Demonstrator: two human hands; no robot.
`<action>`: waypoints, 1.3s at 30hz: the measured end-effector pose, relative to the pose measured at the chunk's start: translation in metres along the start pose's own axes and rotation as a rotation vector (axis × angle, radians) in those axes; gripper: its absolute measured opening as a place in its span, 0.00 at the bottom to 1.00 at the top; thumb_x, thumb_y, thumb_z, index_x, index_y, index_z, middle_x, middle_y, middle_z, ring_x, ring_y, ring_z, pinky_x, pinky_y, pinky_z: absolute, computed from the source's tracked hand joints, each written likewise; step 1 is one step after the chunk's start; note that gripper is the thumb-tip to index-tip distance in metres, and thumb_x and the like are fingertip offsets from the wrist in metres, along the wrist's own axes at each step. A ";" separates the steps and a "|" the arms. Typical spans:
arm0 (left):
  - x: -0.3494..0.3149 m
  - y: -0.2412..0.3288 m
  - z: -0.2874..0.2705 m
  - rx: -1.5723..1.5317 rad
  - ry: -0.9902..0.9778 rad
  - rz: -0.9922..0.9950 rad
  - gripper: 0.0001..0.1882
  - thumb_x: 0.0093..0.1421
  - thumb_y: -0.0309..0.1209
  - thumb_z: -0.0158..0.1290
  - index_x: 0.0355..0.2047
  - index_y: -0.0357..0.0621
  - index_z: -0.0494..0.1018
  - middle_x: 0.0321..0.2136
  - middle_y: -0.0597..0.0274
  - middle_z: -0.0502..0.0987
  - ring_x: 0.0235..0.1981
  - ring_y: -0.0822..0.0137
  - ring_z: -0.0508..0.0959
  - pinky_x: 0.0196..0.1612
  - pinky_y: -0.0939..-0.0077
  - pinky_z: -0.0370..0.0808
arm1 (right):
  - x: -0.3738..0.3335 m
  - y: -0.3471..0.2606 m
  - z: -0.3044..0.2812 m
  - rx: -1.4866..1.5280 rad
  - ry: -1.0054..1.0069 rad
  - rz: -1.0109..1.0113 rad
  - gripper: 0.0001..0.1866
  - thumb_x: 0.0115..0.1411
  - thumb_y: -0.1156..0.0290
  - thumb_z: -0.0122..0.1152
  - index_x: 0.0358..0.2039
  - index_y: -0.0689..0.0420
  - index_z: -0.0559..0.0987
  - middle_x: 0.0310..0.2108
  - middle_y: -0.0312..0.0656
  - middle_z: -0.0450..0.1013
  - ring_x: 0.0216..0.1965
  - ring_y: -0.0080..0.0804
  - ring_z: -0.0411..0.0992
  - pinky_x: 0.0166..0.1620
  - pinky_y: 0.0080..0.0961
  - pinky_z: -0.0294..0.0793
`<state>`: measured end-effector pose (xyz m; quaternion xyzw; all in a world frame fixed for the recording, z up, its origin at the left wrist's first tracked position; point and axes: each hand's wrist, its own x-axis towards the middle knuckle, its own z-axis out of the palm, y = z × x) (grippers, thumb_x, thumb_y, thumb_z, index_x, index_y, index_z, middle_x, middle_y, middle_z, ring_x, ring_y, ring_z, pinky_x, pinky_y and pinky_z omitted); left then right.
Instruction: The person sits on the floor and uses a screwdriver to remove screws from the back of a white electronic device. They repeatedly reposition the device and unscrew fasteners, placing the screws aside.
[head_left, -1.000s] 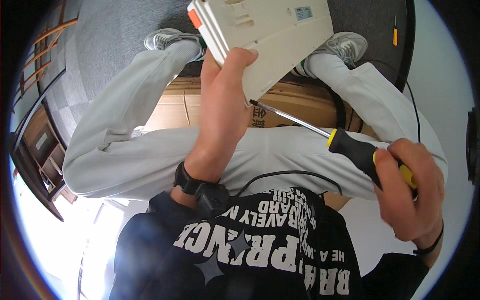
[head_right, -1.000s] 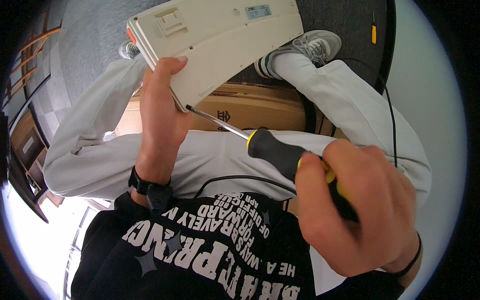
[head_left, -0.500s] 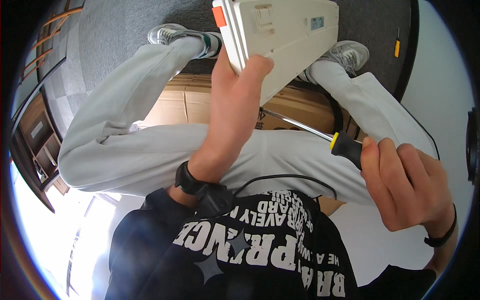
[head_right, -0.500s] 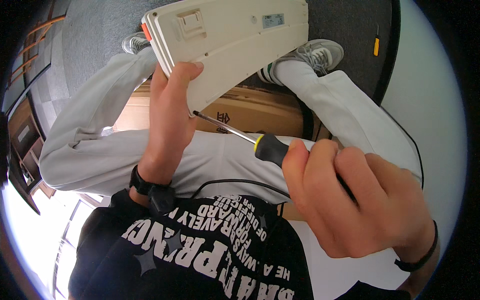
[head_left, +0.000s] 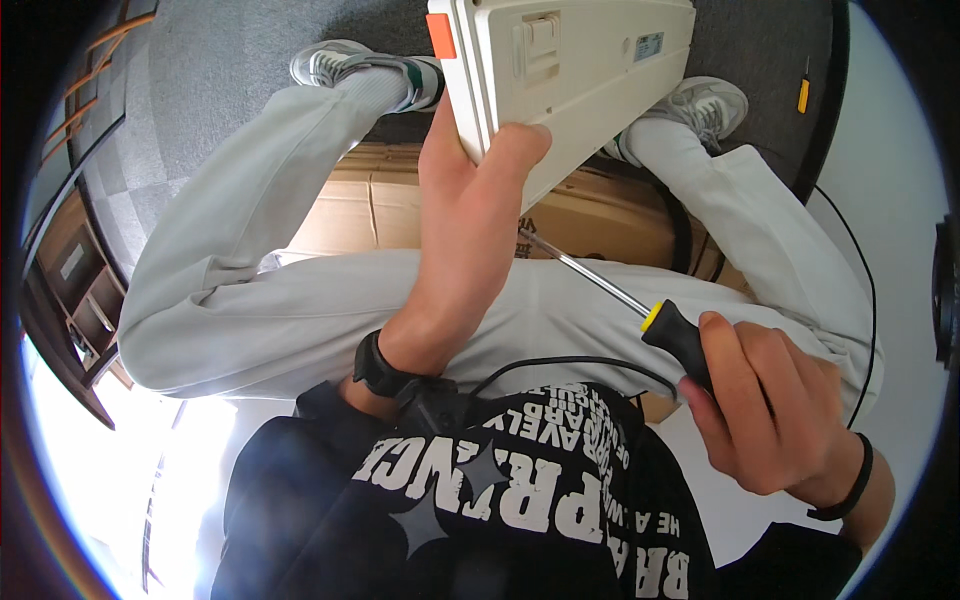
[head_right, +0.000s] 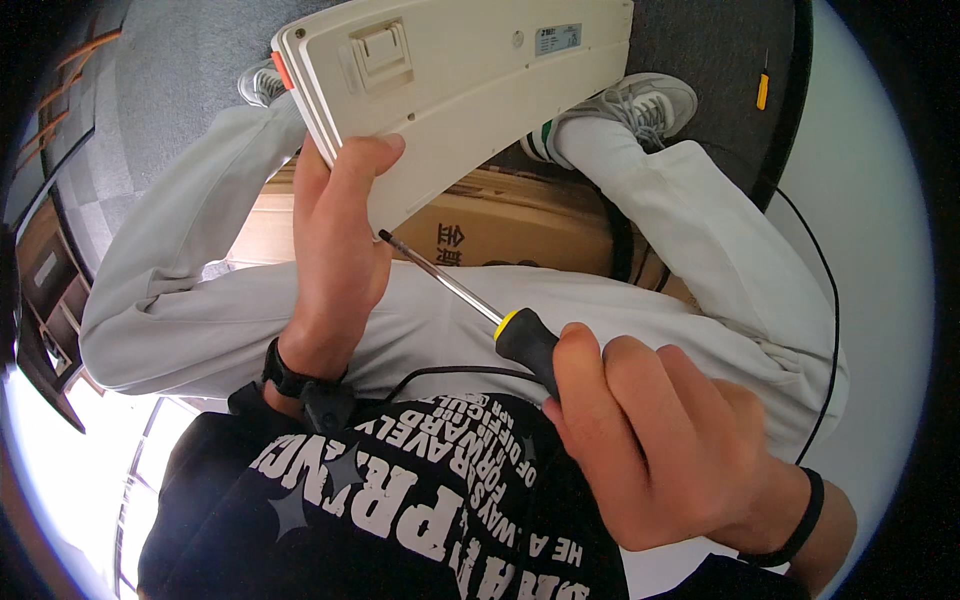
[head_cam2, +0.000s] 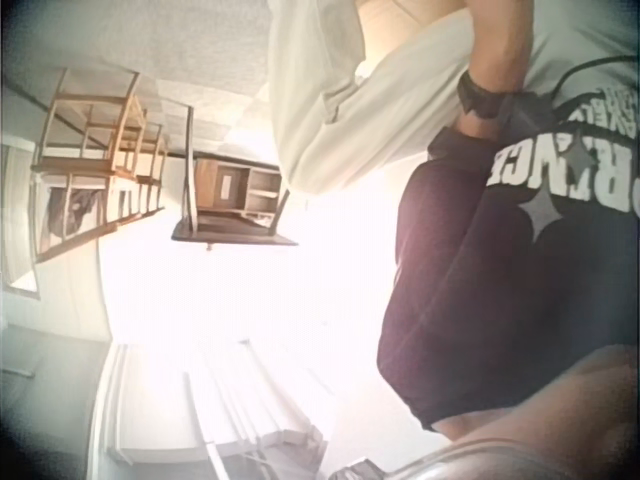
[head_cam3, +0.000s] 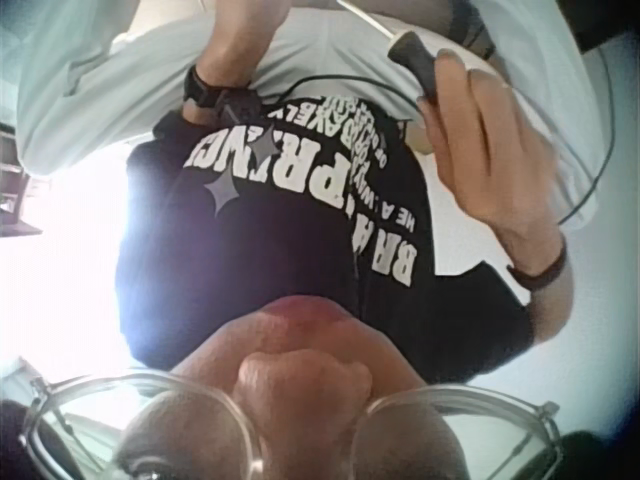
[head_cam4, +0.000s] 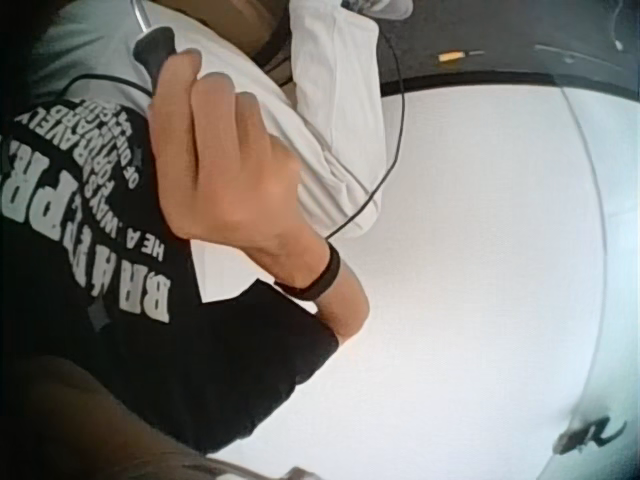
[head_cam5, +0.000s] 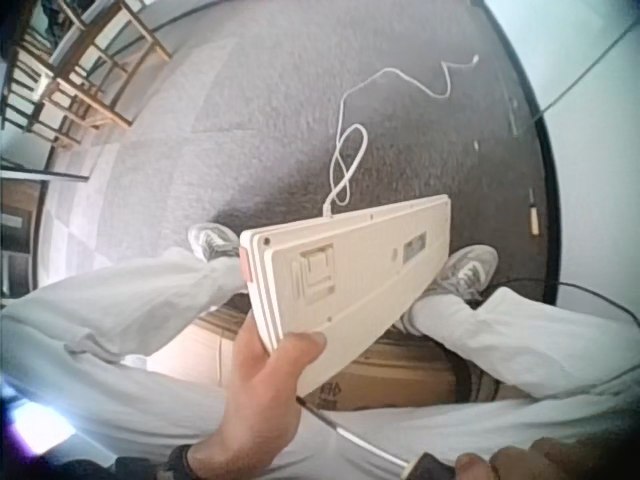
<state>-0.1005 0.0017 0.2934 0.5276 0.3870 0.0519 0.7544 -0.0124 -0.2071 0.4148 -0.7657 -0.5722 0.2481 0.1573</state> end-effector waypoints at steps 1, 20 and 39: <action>0.000 0.000 0.000 -0.002 -0.009 -0.001 0.22 0.59 0.26 0.50 0.54 0.29 0.69 0.45 0.57 0.77 0.44 0.71 0.74 0.51 0.75 0.72 | -0.001 -0.002 0.002 0.103 0.022 0.064 0.19 0.50 0.77 0.69 0.42 0.74 0.78 0.28 0.51 0.72 0.22 0.35 0.70 0.19 0.22 0.66; -0.007 0.004 0.002 0.086 -0.037 0.008 0.20 0.60 0.26 0.50 0.52 0.30 0.70 0.44 0.59 0.76 0.44 0.71 0.74 0.51 0.76 0.71 | -0.008 -0.007 0.005 1.437 -0.067 1.157 0.14 0.68 0.70 0.55 0.48 0.66 0.77 0.24 0.35 0.73 0.18 0.13 0.63 0.21 0.12 0.60; -0.005 0.008 0.004 -0.054 0.022 -0.137 0.23 0.62 0.25 0.49 0.58 0.31 0.64 0.49 0.52 0.73 0.49 0.65 0.74 0.54 0.70 0.74 | -0.004 0.012 -0.018 -0.213 0.057 -0.217 0.26 0.31 0.78 0.75 0.38 0.65 0.85 0.35 0.51 0.72 0.25 0.34 0.70 0.20 0.17 0.64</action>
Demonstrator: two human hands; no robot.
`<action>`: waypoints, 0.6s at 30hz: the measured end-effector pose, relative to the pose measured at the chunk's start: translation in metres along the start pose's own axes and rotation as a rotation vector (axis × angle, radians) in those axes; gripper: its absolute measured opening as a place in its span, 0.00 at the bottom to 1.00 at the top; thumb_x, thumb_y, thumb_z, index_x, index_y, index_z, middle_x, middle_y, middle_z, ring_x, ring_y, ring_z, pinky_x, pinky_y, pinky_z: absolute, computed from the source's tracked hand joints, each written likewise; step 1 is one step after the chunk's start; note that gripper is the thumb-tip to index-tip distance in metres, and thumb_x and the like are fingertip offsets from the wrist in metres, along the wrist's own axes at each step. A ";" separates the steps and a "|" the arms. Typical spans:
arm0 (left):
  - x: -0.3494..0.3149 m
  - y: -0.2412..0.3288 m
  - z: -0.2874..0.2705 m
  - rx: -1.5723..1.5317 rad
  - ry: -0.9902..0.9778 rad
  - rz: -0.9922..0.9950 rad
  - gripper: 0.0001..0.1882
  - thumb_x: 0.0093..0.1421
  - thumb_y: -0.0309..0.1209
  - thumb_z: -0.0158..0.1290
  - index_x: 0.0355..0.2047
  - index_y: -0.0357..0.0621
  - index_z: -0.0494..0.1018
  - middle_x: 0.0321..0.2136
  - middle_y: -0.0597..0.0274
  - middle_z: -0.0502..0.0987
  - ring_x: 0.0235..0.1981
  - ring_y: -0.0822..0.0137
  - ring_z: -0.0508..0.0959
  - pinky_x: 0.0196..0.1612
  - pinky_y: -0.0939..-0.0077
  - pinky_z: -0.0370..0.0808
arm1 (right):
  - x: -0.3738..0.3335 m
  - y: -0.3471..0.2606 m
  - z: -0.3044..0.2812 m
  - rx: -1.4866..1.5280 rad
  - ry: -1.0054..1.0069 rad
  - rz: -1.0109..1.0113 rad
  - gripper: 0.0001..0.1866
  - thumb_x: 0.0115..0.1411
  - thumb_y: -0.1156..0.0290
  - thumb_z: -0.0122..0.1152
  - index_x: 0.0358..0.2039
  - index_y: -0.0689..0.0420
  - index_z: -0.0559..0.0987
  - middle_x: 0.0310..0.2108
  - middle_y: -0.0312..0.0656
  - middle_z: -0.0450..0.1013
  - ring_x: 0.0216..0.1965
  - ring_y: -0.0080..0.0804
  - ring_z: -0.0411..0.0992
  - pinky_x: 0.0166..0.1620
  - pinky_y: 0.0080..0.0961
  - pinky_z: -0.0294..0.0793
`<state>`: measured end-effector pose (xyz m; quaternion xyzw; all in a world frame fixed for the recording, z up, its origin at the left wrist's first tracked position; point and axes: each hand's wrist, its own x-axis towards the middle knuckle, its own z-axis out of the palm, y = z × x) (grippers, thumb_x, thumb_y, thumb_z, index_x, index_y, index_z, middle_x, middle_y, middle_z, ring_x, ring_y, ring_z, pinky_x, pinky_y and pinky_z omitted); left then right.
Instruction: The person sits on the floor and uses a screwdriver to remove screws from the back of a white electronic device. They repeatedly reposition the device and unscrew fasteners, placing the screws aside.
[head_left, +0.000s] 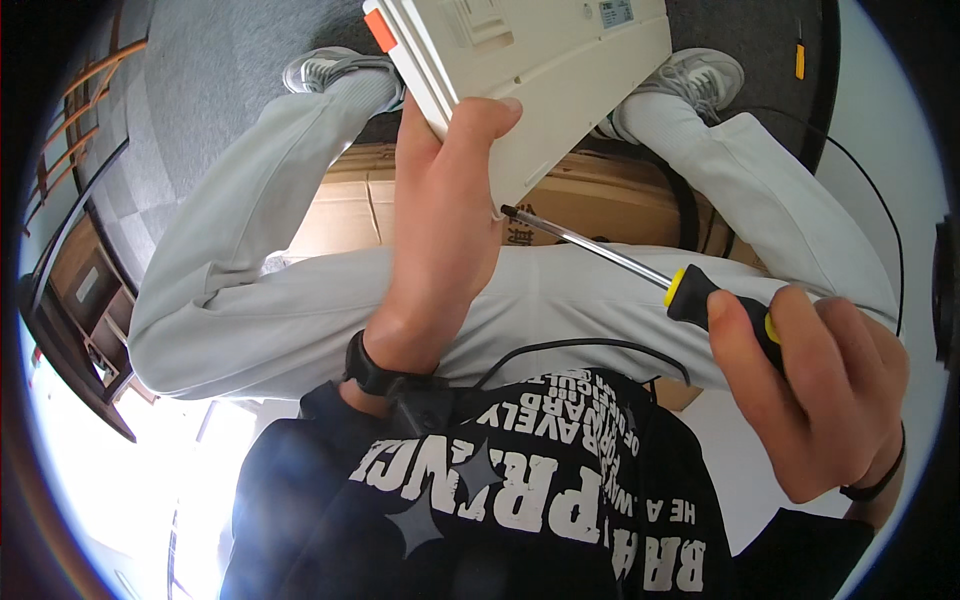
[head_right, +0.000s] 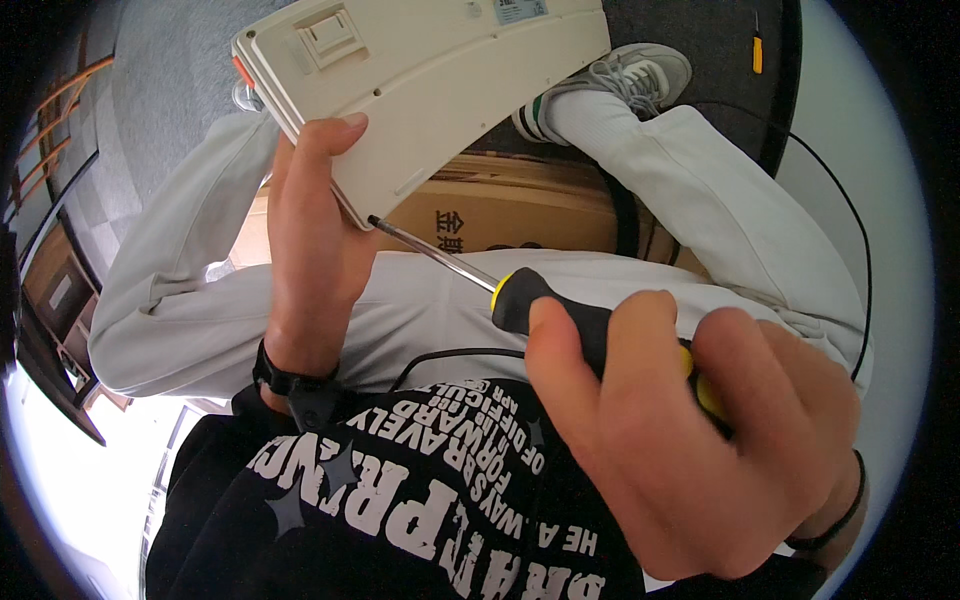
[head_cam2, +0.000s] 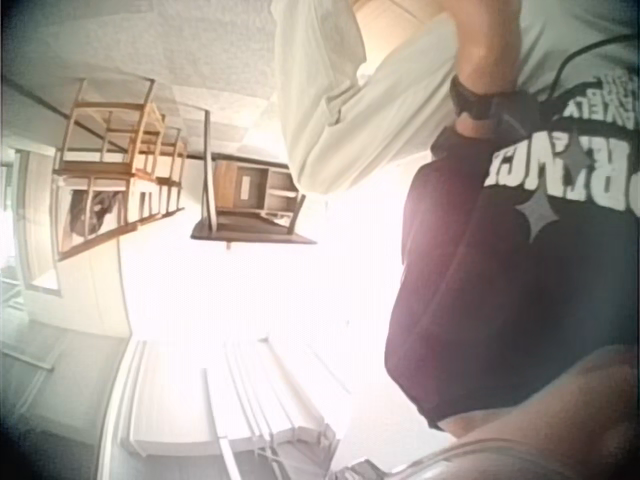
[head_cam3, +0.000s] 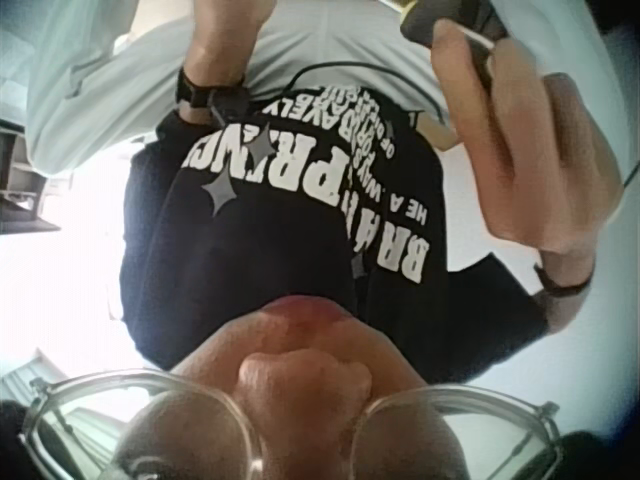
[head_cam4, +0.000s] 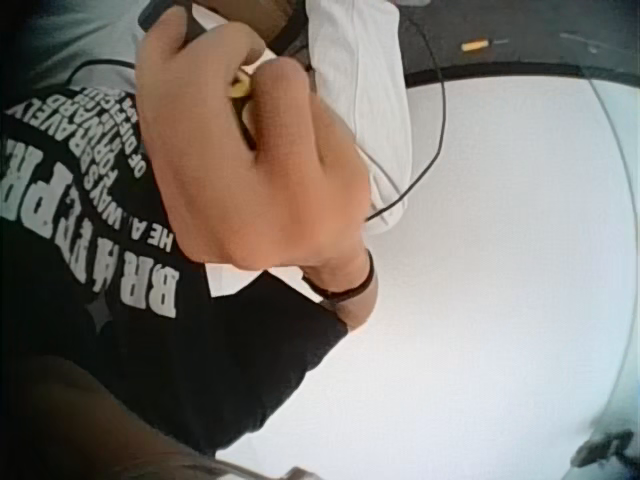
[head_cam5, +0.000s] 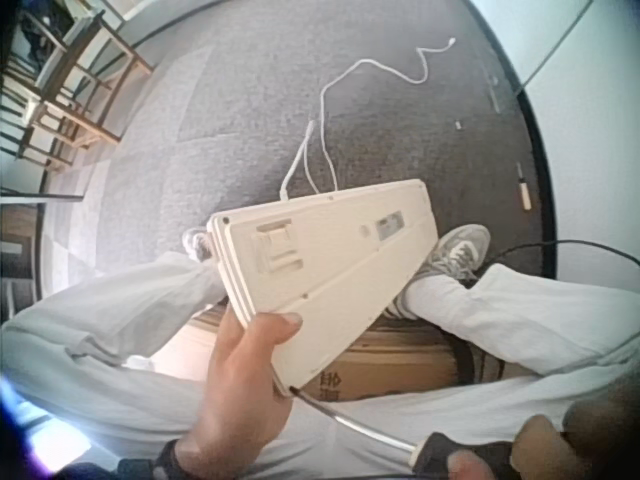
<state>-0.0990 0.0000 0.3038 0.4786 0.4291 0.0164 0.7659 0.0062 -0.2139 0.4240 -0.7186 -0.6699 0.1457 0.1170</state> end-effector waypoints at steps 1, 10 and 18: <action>0.000 -0.001 0.001 -0.031 -0.008 0.007 0.23 0.62 0.25 0.49 0.58 0.31 0.65 0.49 0.52 0.73 0.49 0.65 0.74 0.54 0.71 0.74 | 0.002 0.002 0.000 -0.050 -0.003 -0.057 0.26 0.31 0.77 0.76 0.38 0.65 0.85 0.34 0.51 0.72 0.24 0.34 0.70 0.19 0.17 0.63; 0.002 -0.006 0.002 -0.027 0.040 0.062 0.22 0.60 0.27 0.51 0.54 0.32 0.68 0.47 0.57 0.74 0.47 0.68 0.71 0.54 0.74 0.68 | 0.020 0.019 -0.004 -0.062 -0.042 -0.177 0.28 0.31 0.71 0.73 0.38 0.70 0.84 0.29 0.55 0.72 0.23 0.30 0.67 0.17 0.20 0.58; 0.005 -0.011 -0.007 -0.028 0.051 0.066 0.22 0.59 0.26 0.51 0.54 0.32 0.68 0.47 0.59 0.74 0.47 0.70 0.70 0.55 0.74 0.67 | 0.023 0.009 0.011 0.056 -0.011 -0.022 0.28 0.36 0.73 0.70 0.42 0.72 0.82 0.30 0.53 0.71 0.21 0.28 0.65 0.15 0.17 0.56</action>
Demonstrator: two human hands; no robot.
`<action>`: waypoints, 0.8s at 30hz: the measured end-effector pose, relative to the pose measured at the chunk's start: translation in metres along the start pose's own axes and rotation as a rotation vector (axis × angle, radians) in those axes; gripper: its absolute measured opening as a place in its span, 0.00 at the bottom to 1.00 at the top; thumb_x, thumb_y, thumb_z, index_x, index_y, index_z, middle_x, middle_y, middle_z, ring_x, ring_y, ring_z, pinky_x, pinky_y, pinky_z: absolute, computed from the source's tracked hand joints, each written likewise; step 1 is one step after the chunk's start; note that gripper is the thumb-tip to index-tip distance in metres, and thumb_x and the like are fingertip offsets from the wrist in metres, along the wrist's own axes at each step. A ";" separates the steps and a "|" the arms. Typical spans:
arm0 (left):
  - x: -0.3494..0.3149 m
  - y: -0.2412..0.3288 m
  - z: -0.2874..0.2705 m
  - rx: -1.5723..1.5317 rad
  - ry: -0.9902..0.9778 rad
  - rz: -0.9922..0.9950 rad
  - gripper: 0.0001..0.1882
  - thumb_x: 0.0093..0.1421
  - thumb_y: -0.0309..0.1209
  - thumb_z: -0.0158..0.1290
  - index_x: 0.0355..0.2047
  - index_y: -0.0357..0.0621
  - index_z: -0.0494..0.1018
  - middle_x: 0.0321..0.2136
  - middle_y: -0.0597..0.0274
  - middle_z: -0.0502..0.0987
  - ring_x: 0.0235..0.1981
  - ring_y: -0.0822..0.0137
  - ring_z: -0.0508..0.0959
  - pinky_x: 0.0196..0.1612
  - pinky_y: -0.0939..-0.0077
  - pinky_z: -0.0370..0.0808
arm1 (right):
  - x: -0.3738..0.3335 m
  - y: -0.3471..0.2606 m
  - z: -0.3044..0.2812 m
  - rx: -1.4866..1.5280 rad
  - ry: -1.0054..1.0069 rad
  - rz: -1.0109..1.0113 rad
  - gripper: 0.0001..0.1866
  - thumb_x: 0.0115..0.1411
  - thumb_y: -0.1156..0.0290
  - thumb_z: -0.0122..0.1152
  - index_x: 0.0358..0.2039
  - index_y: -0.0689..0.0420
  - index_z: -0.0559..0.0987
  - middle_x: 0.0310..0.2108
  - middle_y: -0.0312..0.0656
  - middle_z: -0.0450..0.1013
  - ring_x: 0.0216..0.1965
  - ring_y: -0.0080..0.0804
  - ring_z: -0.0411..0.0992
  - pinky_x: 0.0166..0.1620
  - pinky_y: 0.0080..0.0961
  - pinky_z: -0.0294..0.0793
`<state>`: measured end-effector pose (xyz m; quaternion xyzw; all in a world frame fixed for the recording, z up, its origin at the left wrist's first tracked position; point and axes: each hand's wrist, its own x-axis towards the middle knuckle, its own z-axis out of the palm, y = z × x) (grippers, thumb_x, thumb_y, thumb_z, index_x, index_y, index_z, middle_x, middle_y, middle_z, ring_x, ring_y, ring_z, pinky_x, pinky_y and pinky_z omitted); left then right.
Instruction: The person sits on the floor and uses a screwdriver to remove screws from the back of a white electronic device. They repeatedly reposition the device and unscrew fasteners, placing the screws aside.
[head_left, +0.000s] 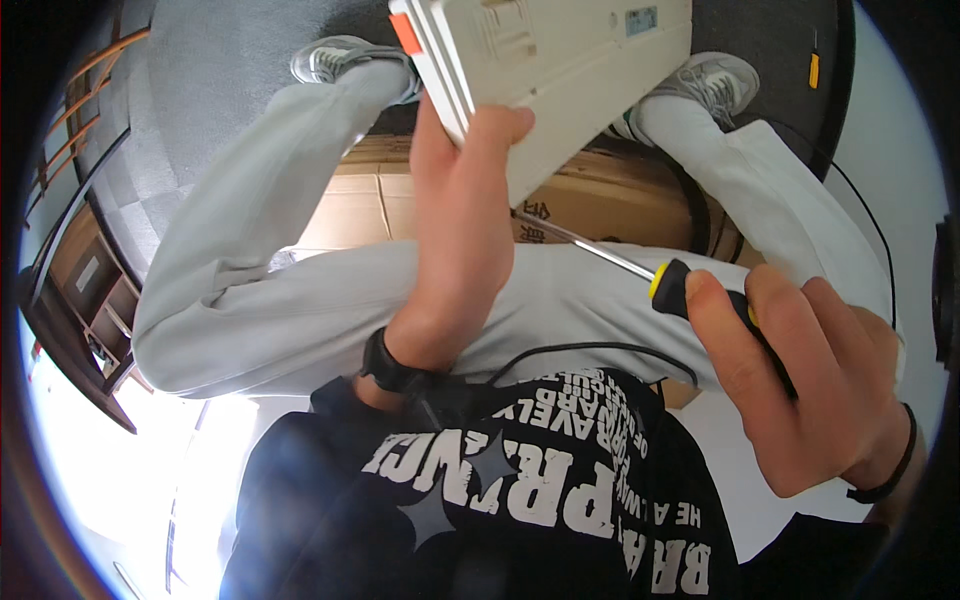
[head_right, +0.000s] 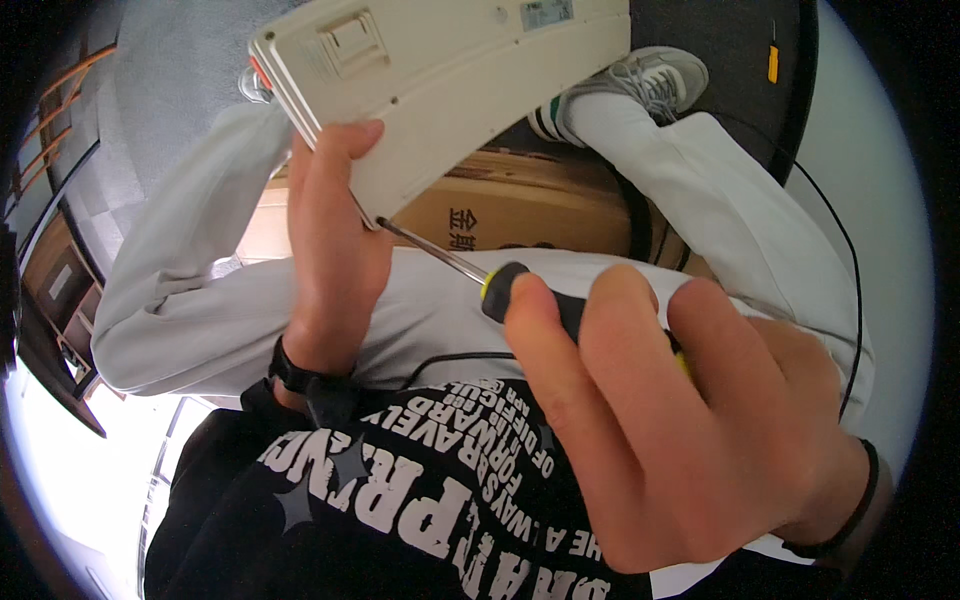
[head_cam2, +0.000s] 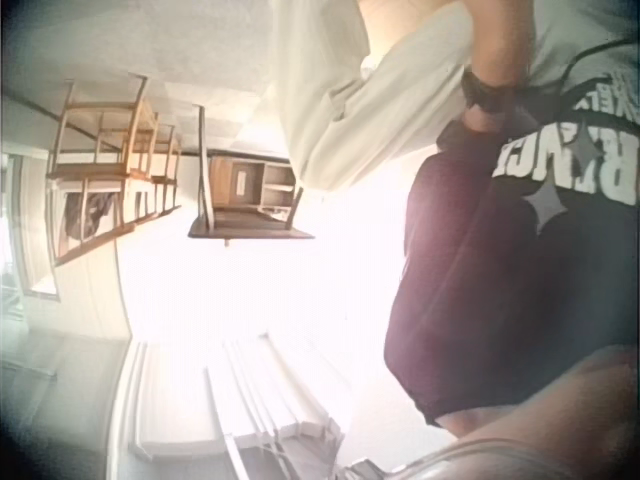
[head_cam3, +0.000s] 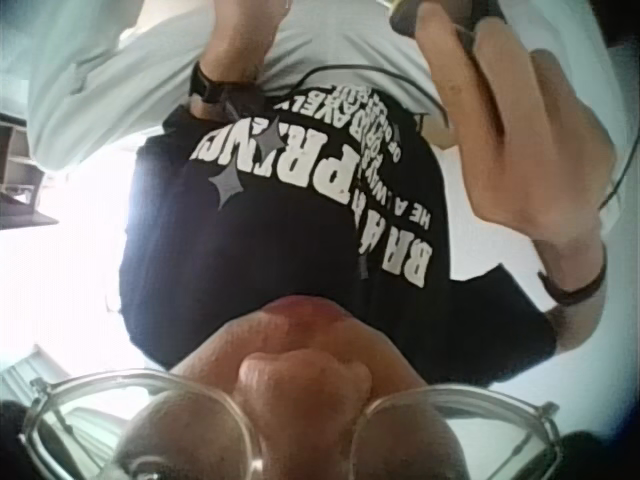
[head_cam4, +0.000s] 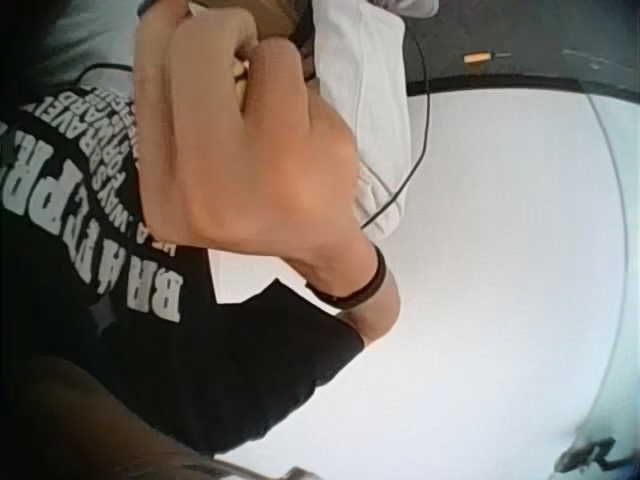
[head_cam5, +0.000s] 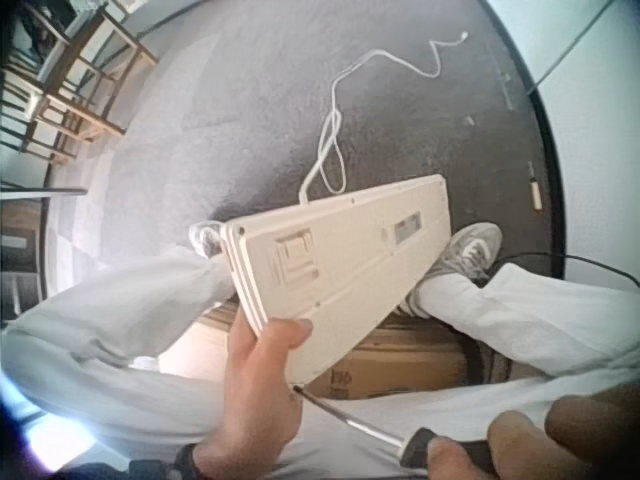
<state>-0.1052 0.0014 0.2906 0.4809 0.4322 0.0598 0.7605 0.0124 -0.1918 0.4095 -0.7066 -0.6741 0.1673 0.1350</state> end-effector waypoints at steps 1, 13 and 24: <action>0.001 0.001 0.000 -0.001 0.001 -0.002 0.22 0.59 0.26 0.50 0.55 0.32 0.68 0.47 0.59 0.74 0.47 0.70 0.70 0.55 0.74 0.67 | 0.001 0.000 -0.001 0.026 0.003 0.023 0.27 0.37 0.74 0.69 0.43 0.71 0.82 0.30 0.53 0.71 0.20 0.28 0.65 0.15 0.17 0.56; 0.001 0.001 -0.001 -0.026 -0.019 0.041 0.24 0.59 0.25 0.49 0.57 0.31 0.67 0.50 0.57 0.74 0.50 0.69 0.71 0.58 0.74 0.66 | 0.005 -0.026 -0.002 0.477 -0.110 0.558 0.25 0.44 0.81 0.72 0.46 0.66 0.80 0.29 0.48 0.72 0.22 0.37 0.72 0.23 0.26 0.68; -0.004 0.000 -0.002 0.054 -0.049 0.067 0.23 0.59 0.25 0.50 0.56 0.32 0.68 0.50 0.57 0.74 0.49 0.68 0.71 0.58 0.74 0.67 | -0.006 -0.034 0.011 0.682 -0.004 0.740 0.23 0.44 0.82 0.71 0.44 0.64 0.80 0.27 0.48 0.72 0.23 0.42 0.72 0.27 0.29 0.69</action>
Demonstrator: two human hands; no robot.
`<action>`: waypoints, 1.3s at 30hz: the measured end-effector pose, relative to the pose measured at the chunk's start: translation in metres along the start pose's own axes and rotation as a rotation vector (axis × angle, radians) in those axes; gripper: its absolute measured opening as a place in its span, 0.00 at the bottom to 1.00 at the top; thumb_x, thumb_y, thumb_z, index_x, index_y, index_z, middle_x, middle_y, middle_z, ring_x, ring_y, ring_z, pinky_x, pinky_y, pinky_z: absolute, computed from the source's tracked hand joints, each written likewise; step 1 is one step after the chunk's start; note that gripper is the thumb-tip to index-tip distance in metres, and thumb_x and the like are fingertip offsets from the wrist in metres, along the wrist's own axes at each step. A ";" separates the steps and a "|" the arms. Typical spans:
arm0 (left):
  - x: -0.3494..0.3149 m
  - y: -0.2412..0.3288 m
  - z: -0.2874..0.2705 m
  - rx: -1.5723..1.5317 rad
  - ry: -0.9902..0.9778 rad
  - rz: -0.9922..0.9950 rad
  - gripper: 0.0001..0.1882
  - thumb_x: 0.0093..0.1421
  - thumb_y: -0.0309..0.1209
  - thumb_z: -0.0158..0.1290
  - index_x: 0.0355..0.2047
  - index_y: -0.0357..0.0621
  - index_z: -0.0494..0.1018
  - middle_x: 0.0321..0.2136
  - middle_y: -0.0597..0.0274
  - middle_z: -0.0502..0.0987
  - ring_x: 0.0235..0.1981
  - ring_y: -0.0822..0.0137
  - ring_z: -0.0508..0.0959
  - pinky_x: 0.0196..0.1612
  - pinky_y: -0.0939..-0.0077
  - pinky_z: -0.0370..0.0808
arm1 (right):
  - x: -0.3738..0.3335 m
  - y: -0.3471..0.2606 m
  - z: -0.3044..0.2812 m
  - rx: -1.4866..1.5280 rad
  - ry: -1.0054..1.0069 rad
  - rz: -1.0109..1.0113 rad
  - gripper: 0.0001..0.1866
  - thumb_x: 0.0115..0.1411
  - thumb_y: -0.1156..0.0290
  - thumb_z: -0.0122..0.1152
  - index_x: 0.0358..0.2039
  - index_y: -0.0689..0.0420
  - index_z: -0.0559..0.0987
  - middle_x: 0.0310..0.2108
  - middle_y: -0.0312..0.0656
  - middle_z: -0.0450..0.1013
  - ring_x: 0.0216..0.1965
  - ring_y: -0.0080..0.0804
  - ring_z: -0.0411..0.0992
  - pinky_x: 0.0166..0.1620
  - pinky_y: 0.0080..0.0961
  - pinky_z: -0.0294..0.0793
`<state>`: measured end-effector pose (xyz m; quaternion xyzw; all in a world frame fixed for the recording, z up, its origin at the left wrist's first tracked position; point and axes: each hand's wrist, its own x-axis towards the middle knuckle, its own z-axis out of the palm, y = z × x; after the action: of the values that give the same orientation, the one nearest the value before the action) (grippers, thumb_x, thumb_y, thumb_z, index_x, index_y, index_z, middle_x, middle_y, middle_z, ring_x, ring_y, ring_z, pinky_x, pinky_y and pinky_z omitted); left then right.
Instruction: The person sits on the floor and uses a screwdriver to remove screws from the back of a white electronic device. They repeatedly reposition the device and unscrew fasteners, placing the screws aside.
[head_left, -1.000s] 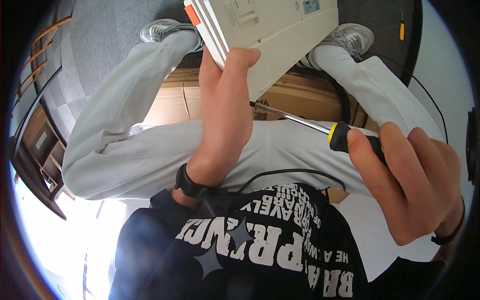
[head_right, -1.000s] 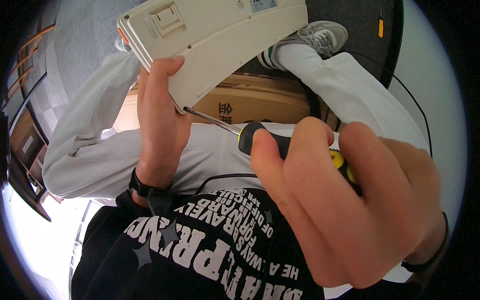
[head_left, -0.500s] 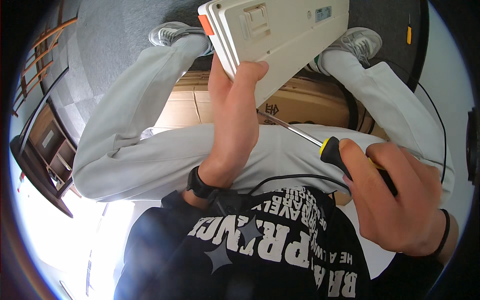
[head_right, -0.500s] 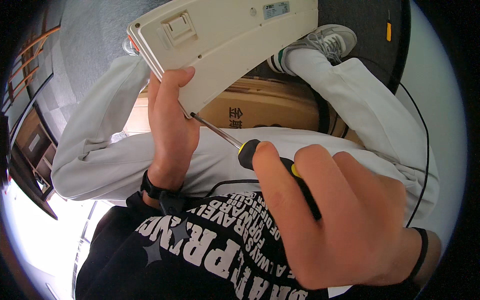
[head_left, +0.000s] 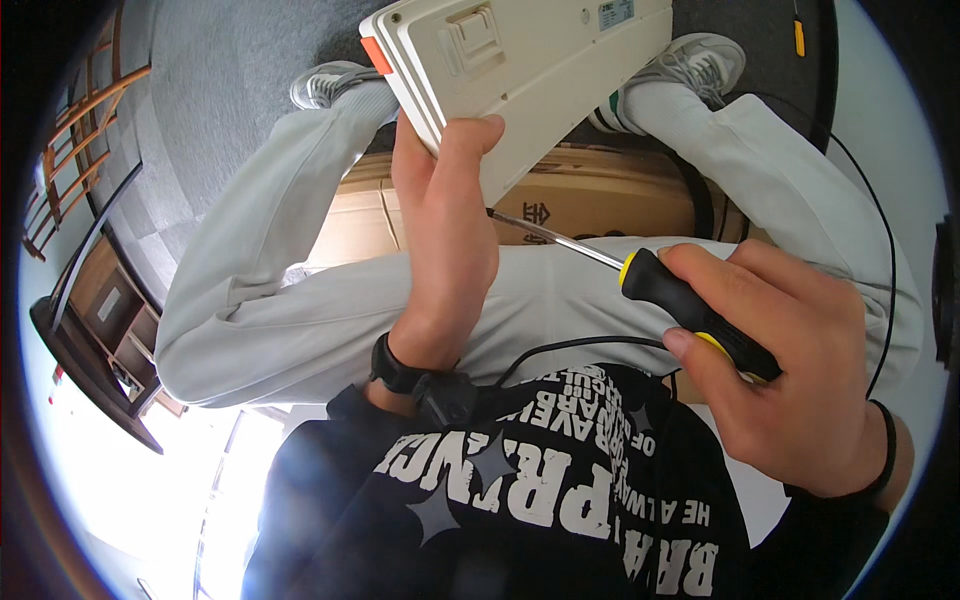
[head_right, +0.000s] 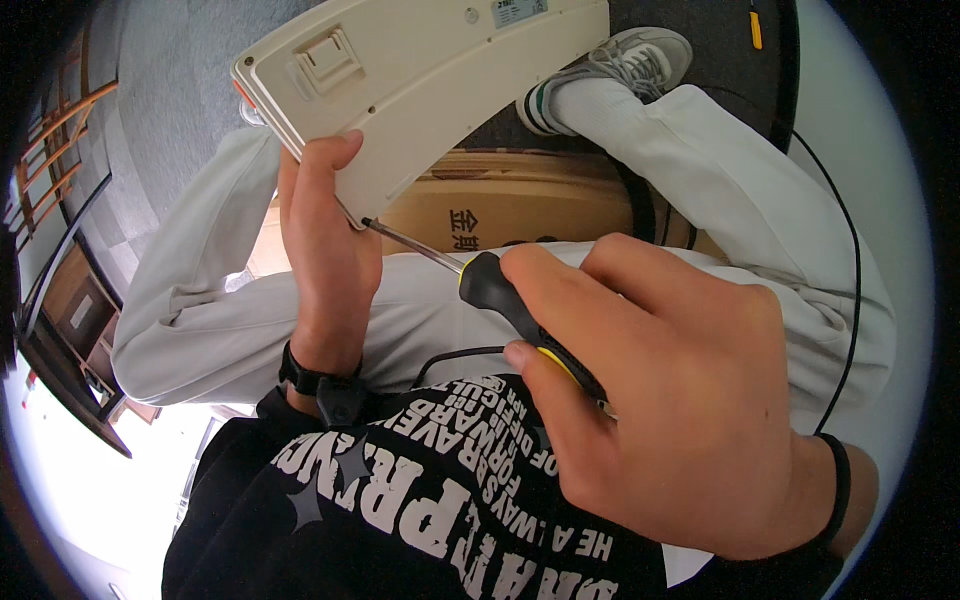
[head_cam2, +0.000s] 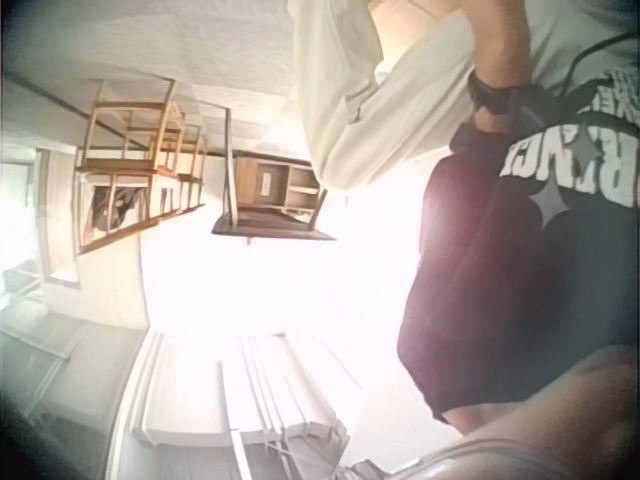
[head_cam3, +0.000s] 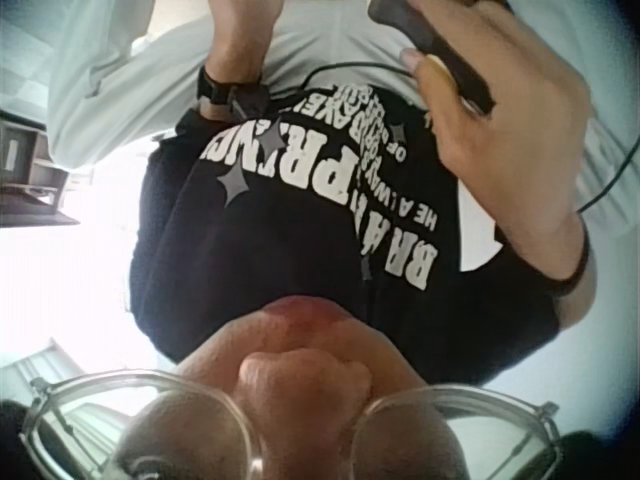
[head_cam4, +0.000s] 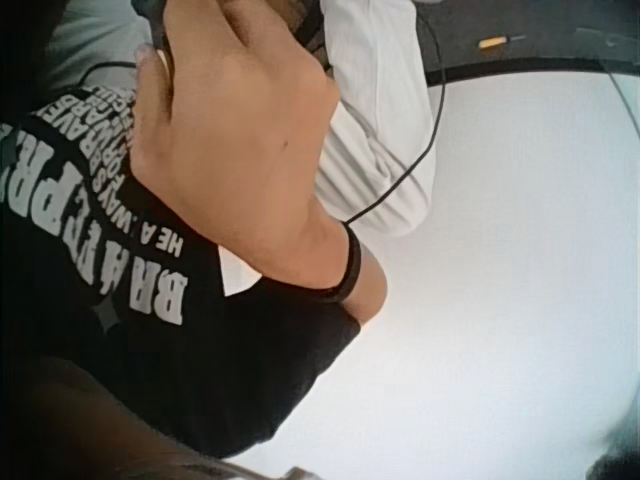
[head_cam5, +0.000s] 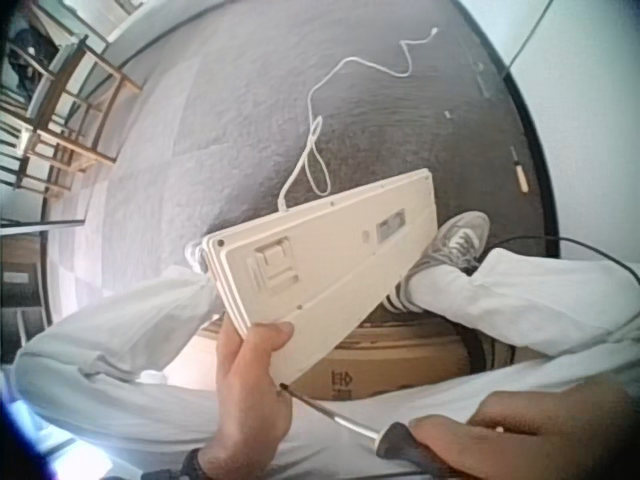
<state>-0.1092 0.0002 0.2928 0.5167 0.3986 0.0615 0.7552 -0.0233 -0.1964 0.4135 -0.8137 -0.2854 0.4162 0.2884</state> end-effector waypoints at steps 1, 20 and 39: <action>-0.001 0.001 0.000 0.011 -0.010 0.005 0.24 0.59 0.25 0.50 0.57 0.32 0.67 0.50 0.57 0.74 0.50 0.68 0.71 0.58 0.74 0.67 | -0.001 0.001 -0.001 -0.012 0.005 -0.010 0.23 0.44 0.82 0.71 0.45 0.64 0.80 0.27 0.48 0.72 0.23 0.42 0.72 0.27 0.29 0.69; 0.028 0.013 0.007 0.132 -0.436 0.285 0.50 0.65 0.65 0.41 0.75 0.46 0.41 0.73 0.49 0.50 0.71 0.53 0.58 0.70 0.56 0.62 | -0.026 0.041 -0.045 -0.172 0.094 -0.432 0.30 0.38 0.72 0.81 0.40 0.61 0.73 0.33 0.50 0.73 0.25 0.36 0.74 0.26 0.26 0.70; 0.039 0.028 0.052 -0.063 -0.346 0.375 0.39 0.55 0.39 0.52 0.66 0.40 0.57 0.66 0.45 0.61 0.65 0.47 0.65 0.66 0.50 0.68 | -0.034 0.050 -0.047 -0.717 0.265 -0.696 0.23 0.39 0.73 0.79 0.39 0.62 0.85 0.31 0.49 0.75 0.27 0.33 0.72 0.22 0.20 0.67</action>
<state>-0.0387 -0.0051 0.3029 0.5608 0.1584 0.1235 0.8032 0.0111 -0.2650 0.4186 -0.7640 -0.6251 0.0648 0.1464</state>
